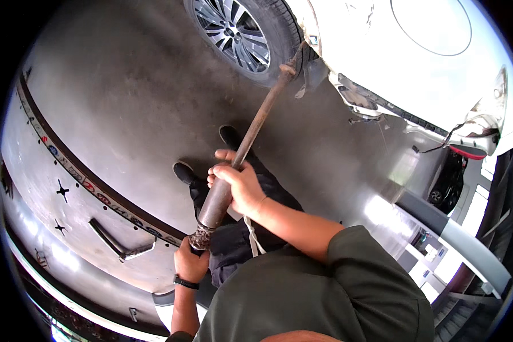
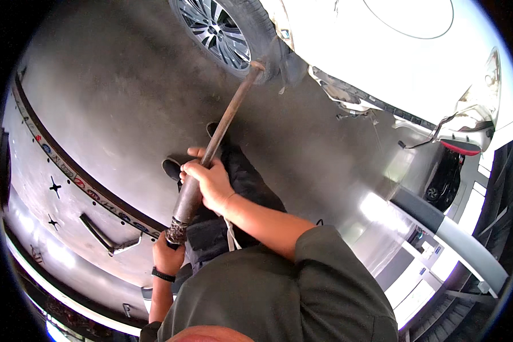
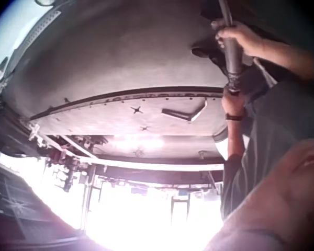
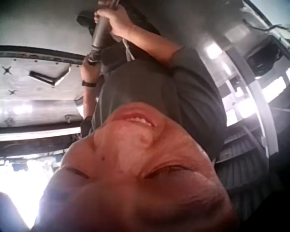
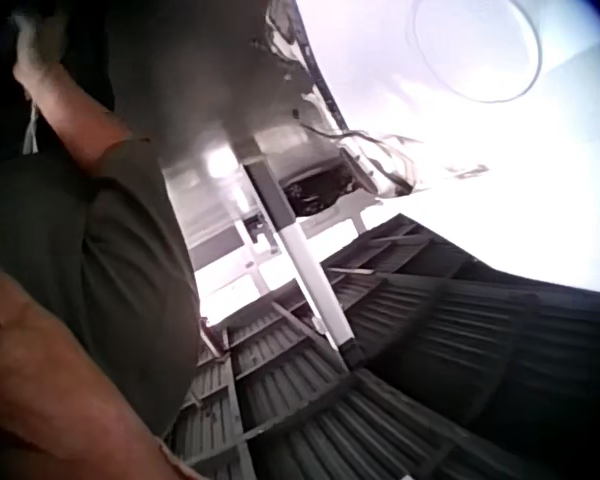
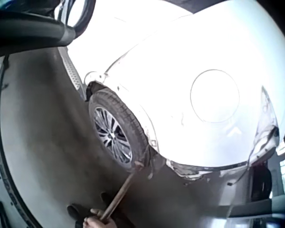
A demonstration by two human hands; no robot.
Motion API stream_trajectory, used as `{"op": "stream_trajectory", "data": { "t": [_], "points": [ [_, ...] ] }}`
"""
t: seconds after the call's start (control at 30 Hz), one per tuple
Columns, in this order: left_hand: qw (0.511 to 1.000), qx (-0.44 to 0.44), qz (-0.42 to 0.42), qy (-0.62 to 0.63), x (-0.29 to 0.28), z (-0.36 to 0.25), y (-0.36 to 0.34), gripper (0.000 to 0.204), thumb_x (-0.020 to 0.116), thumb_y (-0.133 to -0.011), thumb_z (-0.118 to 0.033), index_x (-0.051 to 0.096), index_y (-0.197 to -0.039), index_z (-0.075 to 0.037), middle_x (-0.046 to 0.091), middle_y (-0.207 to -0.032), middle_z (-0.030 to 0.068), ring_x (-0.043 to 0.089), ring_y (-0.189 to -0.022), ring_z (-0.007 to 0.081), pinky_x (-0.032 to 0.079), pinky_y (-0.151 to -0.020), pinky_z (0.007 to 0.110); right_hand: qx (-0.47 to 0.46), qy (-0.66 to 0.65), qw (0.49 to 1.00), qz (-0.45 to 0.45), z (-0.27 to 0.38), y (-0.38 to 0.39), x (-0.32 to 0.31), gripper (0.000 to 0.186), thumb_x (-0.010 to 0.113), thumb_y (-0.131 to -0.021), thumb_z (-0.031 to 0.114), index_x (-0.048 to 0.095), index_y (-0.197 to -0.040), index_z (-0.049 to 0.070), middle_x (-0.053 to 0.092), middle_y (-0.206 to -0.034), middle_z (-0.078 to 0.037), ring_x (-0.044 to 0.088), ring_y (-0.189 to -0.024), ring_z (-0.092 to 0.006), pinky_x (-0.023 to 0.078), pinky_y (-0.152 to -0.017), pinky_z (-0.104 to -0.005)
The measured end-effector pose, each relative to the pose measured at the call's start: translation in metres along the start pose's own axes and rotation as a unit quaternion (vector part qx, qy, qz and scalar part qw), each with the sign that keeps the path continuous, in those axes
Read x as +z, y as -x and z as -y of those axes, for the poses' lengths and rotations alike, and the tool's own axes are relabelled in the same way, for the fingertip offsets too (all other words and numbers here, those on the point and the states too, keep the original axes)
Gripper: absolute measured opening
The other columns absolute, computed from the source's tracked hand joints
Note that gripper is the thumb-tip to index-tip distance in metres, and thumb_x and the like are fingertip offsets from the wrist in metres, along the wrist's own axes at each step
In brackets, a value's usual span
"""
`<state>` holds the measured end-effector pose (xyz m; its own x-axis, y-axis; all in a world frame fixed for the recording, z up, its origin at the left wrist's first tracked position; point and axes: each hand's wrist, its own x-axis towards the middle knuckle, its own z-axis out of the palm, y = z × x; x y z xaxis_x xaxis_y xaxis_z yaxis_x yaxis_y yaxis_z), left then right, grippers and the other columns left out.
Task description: The person pulls a damaged car fender with a slide hammer, reshapes the panel by hand and with pliers, and flattens the wheel arch edge using a wooden block and a hammer.
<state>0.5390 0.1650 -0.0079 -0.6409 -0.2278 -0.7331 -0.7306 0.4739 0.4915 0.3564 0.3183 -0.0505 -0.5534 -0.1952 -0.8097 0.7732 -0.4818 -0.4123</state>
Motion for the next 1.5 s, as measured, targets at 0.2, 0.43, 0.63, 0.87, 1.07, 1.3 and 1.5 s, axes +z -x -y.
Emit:
{"op": "stream_trajectory", "data": {
  "t": [0.2, 0.43, 0.63, 0.87, 1.07, 1.3, 1.5],
  "points": [
    [1.000, 0.015, -0.002, 0.006, -0.004, -0.005, -0.007, 0.028, 0.071, -0.070, -0.015, 0.061, -0.093, -0.002, 0.066, -0.080, 0.0239, 0.065, -0.080, 0.0440, 0.052, -0.067, 0.047, -0.049, 0.029, 0.998, 0.038, 0.103, -0.070, -0.018, 0.047, 0.062, -0.085, 0.012, 0.045, -0.129, 0.007, 0.061, -0.089, -0.013, 0.063, -0.079, -0.0252, 0.054, -0.073, -0.0432],
    [1.000, 0.018, 0.016, 0.006, -0.009, 0.008, -0.020, 0.026, 0.070, -0.069, -0.013, 0.060, -0.089, 0.000, 0.066, -0.079, 0.0240, 0.065, -0.079, 0.0448, 0.051, -0.066, 0.046, -0.004, -0.018, 0.999, -0.027, 0.007, -0.019, 0.007, 0.036, 0.066, -0.084, 0.015, 0.056, -0.118, 0.007, 0.061, -0.087, -0.009, 0.062, -0.079, -0.0213, 0.053, -0.074, -0.0392],
    [0.999, -0.041, 0.020, -0.010, -0.027, 0.101, 0.021, 0.024, 0.070, -0.074, -0.014, 0.066, -0.093, 0.000, 0.067, -0.081, 0.0249, 0.067, -0.083, 0.0415, 0.052, -0.069, 0.046, 0.079, 0.014, 0.997, -0.024, -0.125, -0.008, 0.023, 0.018, 0.069, -0.080, 0.007, 0.061, -0.095, 0.002, 0.060, -0.081, -0.007, 0.061, -0.071, -0.0181, 0.050, -0.069, -0.0336],
    [0.995, -0.064, 0.054, -0.063, -0.049, 0.100, 0.026, 0.035, 0.068, -0.077, -0.026, 0.065, -0.099, 0.001, 0.068, -0.086, 0.0250, 0.066, -0.086, 0.0429, 0.052, -0.073, 0.047, 0.216, -0.007, 0.975, -0.041, -0.135, -0.025, 0.022, 0.014, 0.066, -0.083, 0.018, 0.062, -0.088, 0.006, 0.063, -0.081, -0.008, 0.059, -0.079, -0.0191, 0.046, -0.075, -0.0365],
    [0.980, 0.094, 0.097, -0.143, -0.083, 0.087, -0.056, 0.032, 0.068, -0.075, -0.020, 0.062, -0.103, -0.006, 0.068, -0.094, 0.0218, 0.064, -0.091, 0.0428, 0.051, -0.077, 0.051, 0.080, -0.180, 0.980, -0.035, -0.072, 0.013, 0.015, 0.020, 0.062, -0.089, 0.025, 0.059, -0.089, 0.005, 0.061, -0.084, -0.008, 0.059, -0.087, -0.0192, 0.045, -0.082, -0.0356],
    [0.885, 0.279, 0.150, -0.341, -0.111, -0.025, -0.204, 0.038, 0.060, -0.084, -0.022, 0.060, -0.118, -0.005, 0.065, -0.112, 0.0206, 0.061, -0.107, 0.0371, 0.049, -0.091, 0.045, -0.167, -0.111, 0.979, -0.030, -0.029, 0.000, -0.016, 0.037, 0.058, -0.097, 0.033, 0.058, -0.071, 0.007, 0.049, -0.070, 0.000, 0.054, -0.083, -0.0129, 0.039, -0.080, -0.0289],
    [0.939, 0.233, 0.253, 0.017, -0.080, -0.231, -0.322, 0.036, 0.048, -0.097, -0.019, 0.054, -0.127, 0.000, 0.068, -0.111, 0.0149, 0.066, -0.102, 0.0290, 0.053, -0.084, 0.037, -0.235, -0.088, 0.923, -0.292, -0.007, -0.069, -0.069, 0.038, 0.065, -0.093, 0.040, 0.069, -0.083, 0.004, 0.053, -0.073, 0.004, 0.045, -0.071, -0.0086, 0.036, -0.067, -0.0281]
  ]
}}
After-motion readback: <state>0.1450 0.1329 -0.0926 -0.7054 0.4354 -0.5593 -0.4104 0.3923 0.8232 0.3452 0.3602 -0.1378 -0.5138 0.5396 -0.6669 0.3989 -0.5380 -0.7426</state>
